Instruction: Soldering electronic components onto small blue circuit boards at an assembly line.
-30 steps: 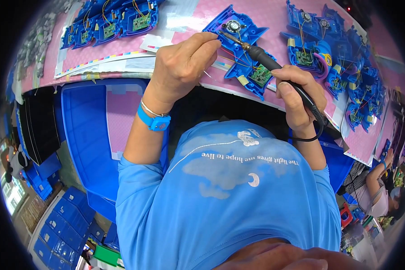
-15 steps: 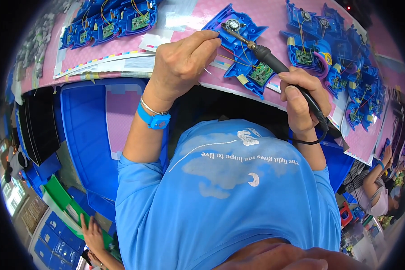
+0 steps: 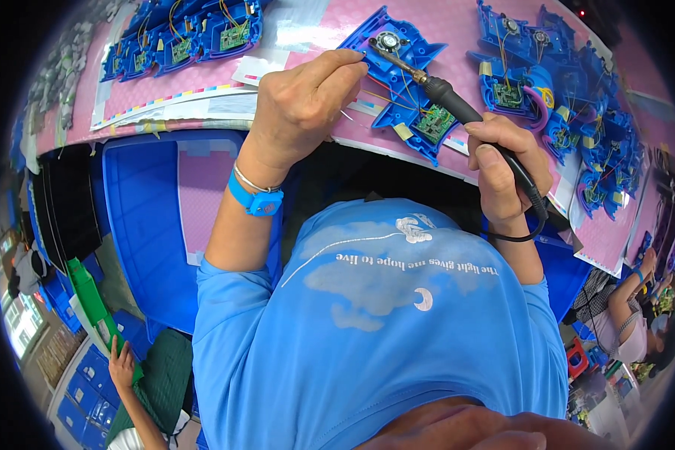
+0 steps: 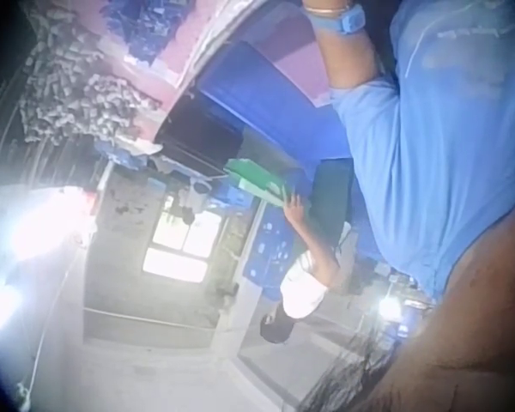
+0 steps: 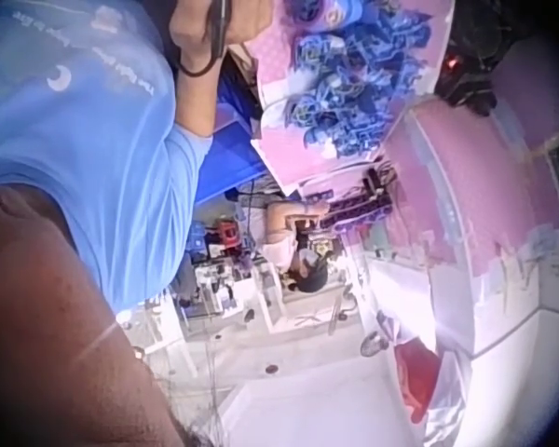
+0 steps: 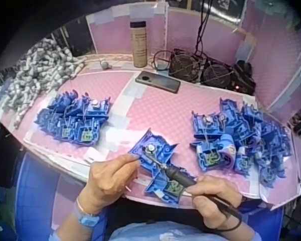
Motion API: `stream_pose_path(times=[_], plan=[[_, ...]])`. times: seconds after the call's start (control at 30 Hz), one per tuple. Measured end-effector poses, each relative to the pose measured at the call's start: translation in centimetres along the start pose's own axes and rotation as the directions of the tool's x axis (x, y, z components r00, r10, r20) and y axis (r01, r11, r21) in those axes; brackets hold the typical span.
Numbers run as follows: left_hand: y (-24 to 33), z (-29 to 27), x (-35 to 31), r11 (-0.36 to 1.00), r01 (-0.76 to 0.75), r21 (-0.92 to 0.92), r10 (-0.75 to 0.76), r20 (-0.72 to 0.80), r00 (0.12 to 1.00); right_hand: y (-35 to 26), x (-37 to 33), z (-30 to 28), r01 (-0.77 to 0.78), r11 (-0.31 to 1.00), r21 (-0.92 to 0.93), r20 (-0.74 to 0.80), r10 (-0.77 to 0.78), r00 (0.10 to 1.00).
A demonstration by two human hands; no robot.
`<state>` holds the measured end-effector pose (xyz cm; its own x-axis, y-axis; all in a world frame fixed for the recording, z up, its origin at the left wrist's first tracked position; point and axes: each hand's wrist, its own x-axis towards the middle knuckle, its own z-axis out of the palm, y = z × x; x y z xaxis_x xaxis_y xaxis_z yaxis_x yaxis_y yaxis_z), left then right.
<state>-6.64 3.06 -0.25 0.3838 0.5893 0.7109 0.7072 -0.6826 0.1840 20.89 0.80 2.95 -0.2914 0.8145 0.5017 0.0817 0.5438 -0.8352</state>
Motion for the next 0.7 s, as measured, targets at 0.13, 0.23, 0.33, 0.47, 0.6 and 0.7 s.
stream_pose_path(times=[0.13,0.23,0.33,0.47,0.6,0.7], plan=[[-0.1,-0.1,0.0,1.000,0.006,-0.008,-0.006,0.008,1.000,-0.1,-0.1,0.0,-0.008,1.000,-0.004,0.001,0.008,1.000],[-0.2,-0.3,-0.1,1.000,0.001,0.003,-0.001,-0.010,1.000,-0.1,-0.1,0.1,0.046,0.999,-0.004,0.045,-0.046,0.998],[0.6,-1.0,0.0,0.997,0.079,-0.004,-0.079,-0.046,0.996,-0.4,-0.2,0.0,-0.052,0.998,0.025,0.020,0.052,0.998],[1.5,-1.4,-0.9,0.985,0.100,-0.140,-0.108,-0.052,0.993,0.5,-0.9,-0.7,-0.031,0.997,-0.064,-0.026,0.029,0.999],[1.5,-0.1,-0.9,0.997,0.041,-0.062,-0.035,0.098,0.995,0.5,-1.4,-1.0,-0.047,0.996,0.077,-0.095,0.054,0.994],[1.2,-1.6,-0.9,1.000,0.006,-0.025,-0.004,0.079,0.997,0.1,-1.0,-0.6,-0.045,0.989,0.144,-0.088,0.058,0.994]])
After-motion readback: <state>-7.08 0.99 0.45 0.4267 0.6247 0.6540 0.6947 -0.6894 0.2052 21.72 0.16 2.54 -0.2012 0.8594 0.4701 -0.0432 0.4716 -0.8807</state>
